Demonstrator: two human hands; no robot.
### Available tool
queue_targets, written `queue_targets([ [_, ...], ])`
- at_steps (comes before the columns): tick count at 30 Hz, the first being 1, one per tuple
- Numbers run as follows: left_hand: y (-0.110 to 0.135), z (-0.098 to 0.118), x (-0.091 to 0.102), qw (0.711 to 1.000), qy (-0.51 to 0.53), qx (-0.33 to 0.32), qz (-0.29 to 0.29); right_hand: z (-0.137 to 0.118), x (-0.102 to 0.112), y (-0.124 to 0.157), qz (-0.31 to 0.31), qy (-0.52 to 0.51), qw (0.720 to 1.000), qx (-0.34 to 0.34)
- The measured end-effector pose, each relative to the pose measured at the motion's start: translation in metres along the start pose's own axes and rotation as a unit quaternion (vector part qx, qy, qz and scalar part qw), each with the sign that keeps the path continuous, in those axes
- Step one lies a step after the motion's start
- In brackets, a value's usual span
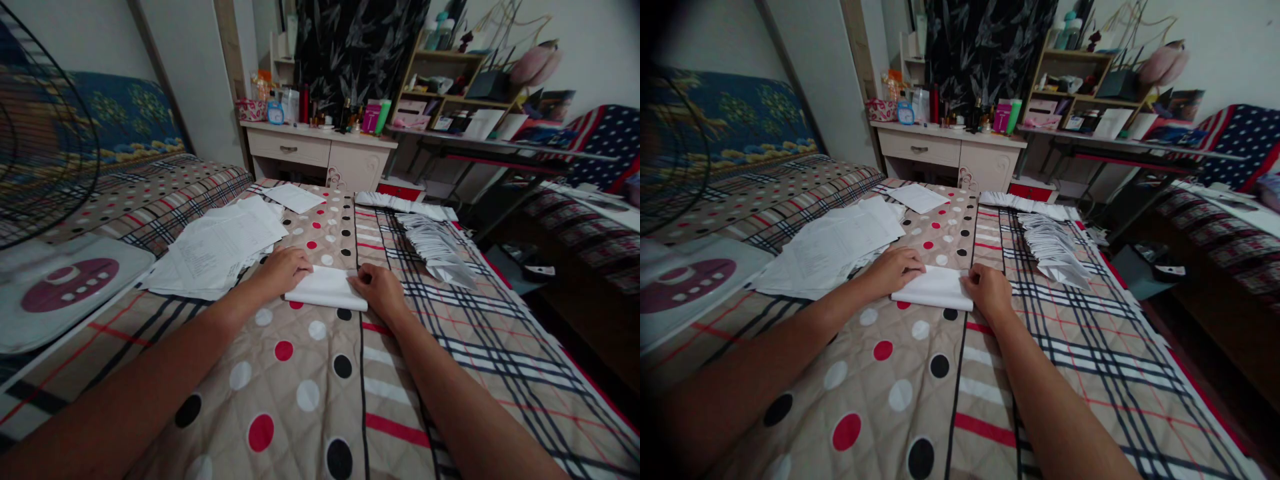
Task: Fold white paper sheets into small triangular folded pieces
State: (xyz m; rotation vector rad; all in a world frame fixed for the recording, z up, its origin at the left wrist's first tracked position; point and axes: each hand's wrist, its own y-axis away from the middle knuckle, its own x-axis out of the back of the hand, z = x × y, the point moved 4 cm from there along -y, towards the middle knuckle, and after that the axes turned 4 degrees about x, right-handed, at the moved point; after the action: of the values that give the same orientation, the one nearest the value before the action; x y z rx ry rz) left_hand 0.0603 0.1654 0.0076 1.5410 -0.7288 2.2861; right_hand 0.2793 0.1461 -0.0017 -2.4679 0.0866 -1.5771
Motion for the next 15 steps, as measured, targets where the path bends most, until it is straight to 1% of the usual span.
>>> queue_targets([
  [3, 0.001, 0.006, 0.006, 0.999, -0.025, 0.023, -0.026, 0.000, -0.002, 0.001, 0.001, -0.002, 1.000, 0.003],
  [6, 0.009, 0.011, 0.008, 0.997, -0.040, 0.052, -0.028, 0.003, -0.001, 0.001, 0.000, -0.016, 1.000, 0.009],
  [8, 0.015, 0.013, 0.007, 0.997, -0.037, 0.061, -0.020, 0.004, 0.003, -0.001, -0.020, -0.030, 0.999, 0.021],
  [10, 0.020, 0.013, 0.005, 0.997, -0.032, 0.069, -0.012, 0.004, 0.013, -0.004, -0.025, -0.032, 0.999, 0.007],
  [11, 0.021, 0.013, 0.004, 0.997, -0.029, 0.073, -0.010, 0.001, 0.019, -0.005, -0.005, -0.028, 0.999, -0.015],
  [12, 0.022, 0.012, 0.003, 0.997, -0.025, 0.074, -0.008, -0.005, 0.027, -0.005, 0.040, -0.021, 0.998, -0.040],
  [13, 0.023, 0.011, 0.001, 0.997, -0.021, 0.074, -0.005, -0.015, 0.033, -0.003, 0.095, -0.025, 0.994, -0.045],
  [14, 0.023, 0.010, 0.000, 0.997, -0.016, 0.071, -0.002, -0.030, 0.034, 0.001, 0.130, -0.047, 0.990, -0.028],
  [15, 0.022, 0.009, -0.002, 0.998, -0.005, 0.069, 0.007, -0.050, 0.031, 0.006, 0.140, -0.083, 0.987, 0.011],
])
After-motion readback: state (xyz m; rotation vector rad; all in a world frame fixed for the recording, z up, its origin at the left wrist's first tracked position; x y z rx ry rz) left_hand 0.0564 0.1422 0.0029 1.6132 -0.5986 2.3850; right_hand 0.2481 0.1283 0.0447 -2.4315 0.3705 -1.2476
